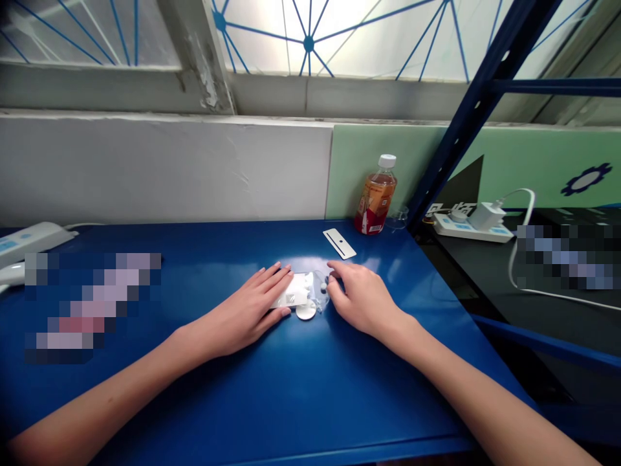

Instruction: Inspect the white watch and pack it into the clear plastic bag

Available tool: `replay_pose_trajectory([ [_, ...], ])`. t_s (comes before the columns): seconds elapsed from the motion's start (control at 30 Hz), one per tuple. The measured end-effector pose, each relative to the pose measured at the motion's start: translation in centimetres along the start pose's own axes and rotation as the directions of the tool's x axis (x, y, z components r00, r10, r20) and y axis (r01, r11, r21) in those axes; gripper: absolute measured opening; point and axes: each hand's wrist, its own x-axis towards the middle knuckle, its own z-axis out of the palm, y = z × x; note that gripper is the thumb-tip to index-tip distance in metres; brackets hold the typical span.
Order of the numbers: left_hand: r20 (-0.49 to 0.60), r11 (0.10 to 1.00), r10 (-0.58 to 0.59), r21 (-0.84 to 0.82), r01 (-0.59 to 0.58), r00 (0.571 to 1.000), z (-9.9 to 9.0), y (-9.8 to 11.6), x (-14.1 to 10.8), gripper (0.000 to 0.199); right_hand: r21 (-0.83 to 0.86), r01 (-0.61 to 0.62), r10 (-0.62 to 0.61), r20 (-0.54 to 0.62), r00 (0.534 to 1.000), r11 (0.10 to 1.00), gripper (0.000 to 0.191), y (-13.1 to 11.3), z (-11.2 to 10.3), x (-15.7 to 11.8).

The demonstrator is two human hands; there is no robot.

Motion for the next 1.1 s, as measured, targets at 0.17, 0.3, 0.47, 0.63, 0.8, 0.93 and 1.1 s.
replay_pose_trajectory([
  [0.17, -0.018, 1.0, 0.001, -0.004, -0.002, 1.0, 0.2, 0.0, -0.1, 0.064, 0.227, 0.092, -0.1, 0.027, 0.995, 0.97, 0.043, -0.6, 0.8, -0.6],
  [0.3, -0.033, 1.0, 0.005, 0.006, -0.005, 0.999, 0.4, 0.1, 0.0, 0.062, 0.174, 0.236, -0.249, 0.054, 0.967, 0.956, 0.044, -1.2, 1.5, -1.2],
  [0.47, -0.038, 1.0, 0.006, 0.009, -0.006, 0.999, 0.5, 0.0, 0.1, 0.061, 0.041, 0.346, -0.347, 0.2, 0.916, 0.937, 0.054, -1.5, 1.8, -1.6],
  [0.63, -0.021, 0.999, 0.006, 0.042, -0.005, 1.0, 0.5, 0.1, 0.1, 0.062, 0.092, 0.218, -0.236, 0.282, 0.93, 0.972, 0.067, -1.7, 2.0, -1.8],
  [0.8, -0.02, 0.999, 0.009, 0.053, -0.008, 1.0, 0.6, 0.1, 0.0, 0.061, 0.137, 0.164, -0.199, 0.303, 0.932, 0.977, 0.068, -1.5, 2.0, -1.6],
  [0.93, -0.04, 0.999, 0.012, 0.033, -0.011, 0.999, 0.6, 0.0, 0.0, 0.06, 0.136, 0.199, -0.228, 0.253, 0.94, 0.971, 0.063, -1.3, 2.1, -1.7],
  [1.1, -0.037, 1.0, 0.009, 0.003, -0.009, 0.999, 0.4, 0.2, 0.1, 0.058, 0.044, 0.282, -0.285, 0.206, 0.936, 0.958, 0.07, -1.6, 2.5, -2.3],
])
